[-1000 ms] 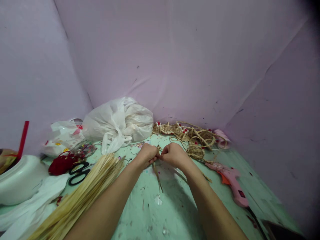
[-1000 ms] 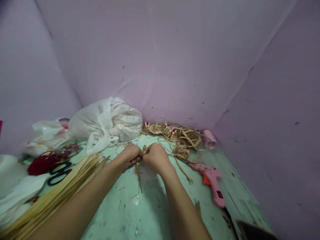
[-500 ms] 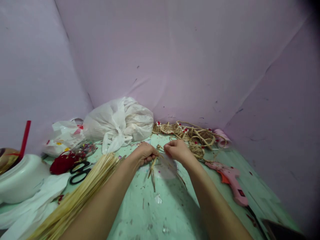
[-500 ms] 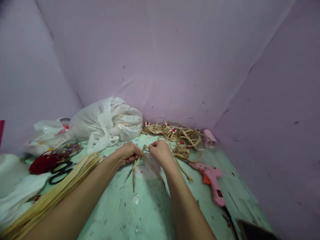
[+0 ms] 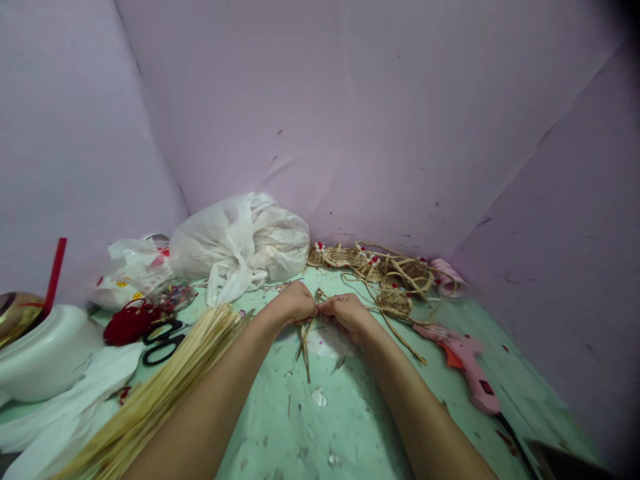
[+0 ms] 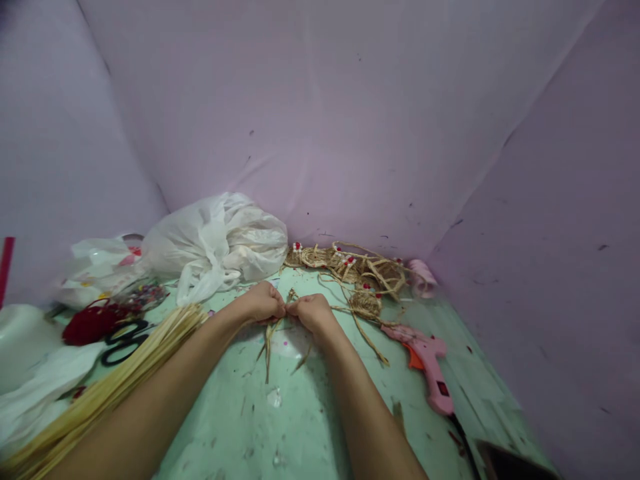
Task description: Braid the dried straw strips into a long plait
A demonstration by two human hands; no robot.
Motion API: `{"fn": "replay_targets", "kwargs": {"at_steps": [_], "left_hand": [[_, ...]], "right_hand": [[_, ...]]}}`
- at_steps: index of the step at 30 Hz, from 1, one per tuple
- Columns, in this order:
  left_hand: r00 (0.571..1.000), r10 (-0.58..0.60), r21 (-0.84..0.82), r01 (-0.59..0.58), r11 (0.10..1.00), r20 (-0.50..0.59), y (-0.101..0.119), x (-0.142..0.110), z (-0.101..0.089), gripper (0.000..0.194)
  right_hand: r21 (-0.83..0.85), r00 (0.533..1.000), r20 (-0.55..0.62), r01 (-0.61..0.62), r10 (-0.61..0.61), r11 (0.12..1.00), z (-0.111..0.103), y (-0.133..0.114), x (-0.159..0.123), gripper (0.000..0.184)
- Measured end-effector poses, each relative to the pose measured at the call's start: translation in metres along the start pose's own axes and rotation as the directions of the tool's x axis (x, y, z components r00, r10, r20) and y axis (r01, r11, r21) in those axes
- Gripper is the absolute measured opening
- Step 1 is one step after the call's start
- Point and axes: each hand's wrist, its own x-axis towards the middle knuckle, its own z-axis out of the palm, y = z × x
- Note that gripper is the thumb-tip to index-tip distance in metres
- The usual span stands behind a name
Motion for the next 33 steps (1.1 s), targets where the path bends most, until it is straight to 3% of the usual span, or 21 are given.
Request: {"fn": "replay_targets", "kwargs": {"at_steps": [6, 12, 15, 18, 21, 23, 25, 27, 30, 33], "left_hand": [[0.978, 0.014, 0.279, 0.047, 0.959, -0.210, 0.010, -0.011, -0.005, 0.004], [0.977, 0.097, 0.392, -0.015, 0.920, -0.189, 0.033, -0.036, 0.010, 0.012], [0.969, 0.151, 0.398, -0.063, 0.915, -0.194, 0.037, -0.041, 0.024, 0.014], [0.971, 0.166, 0.363, -0.095, 0.927, -0.171, 0.035, -0.039, 0.023, 0.011], [0.982, 0.035, 0.230, 0.010, 0.973, -0.187, 0.030, -0.031, 0.004, 0.009], [0.973, -0.076, 0.046, 0.088, 0.995, -0.216, 0.025, -0.023, -0.008, 0.010], [0.973, -0.193, -0.218, 0.163, 0.962, -0.123, 0.020, -0.016, -0.013, 0.010], [0.974, -0.223, -0.408, 0.219, 0.886, 0.039, 0.016, -0.011, -0.011, 0.011], [0.959, -0.161, -0.526, 0.264, 0.808, 0.234, 0.013, -0.006, -0.002, 0.014], [0.933, -0.141, -0.564, 0.315, 0.763, 0.331, 0.011, -0.003, 0.004, 0.018]], "right_hand": [[0.097, 0.999, 0.023, -0.039, 0.037, 0.995, 0.001, 0.003, 0.001, 0.013], [0.202, 0.998, 0.033, -0.051, 0.045, 0.978, 0.000, 0.009, 0.004, 0.015], [0.219, 0.998, 0.000, -0.054, 0.055, 0.974, 0.000, 0.010, 0.004, 0.012], [0.223, 0.997, 0.011, -0.076, 0.075, 0.972, -0.001, 0.008, 0.002, 0.014], [0.261, 0.993, 0.104, -0.077, 0.052, 0.962, -0.004, 0.004, -0.002, 0.013], [0.317, 0.985, 0.169, -0.071, 0.017, 0.946, -0.006, 0.002, -0.004, 0.013], [0.355, 0.977, 0.213, -0.063, -0.015, 0.933, -0.008, 0.001, -0.004, 0.014], [0.360, 0.970, 0.241, -0.064, -0.026, 0.931, -0.010, 0.002, -0.004, 0.014], [0.359, 0.965, 0.263, -0.078, -0.021, 0.930, -0.010, 0.002, -0.003, 0.014], [0.361, 0.960, 0.278, -0.084, -0.021, 0.929, -0.010, 0.003, -0.002, 0.013]]}}
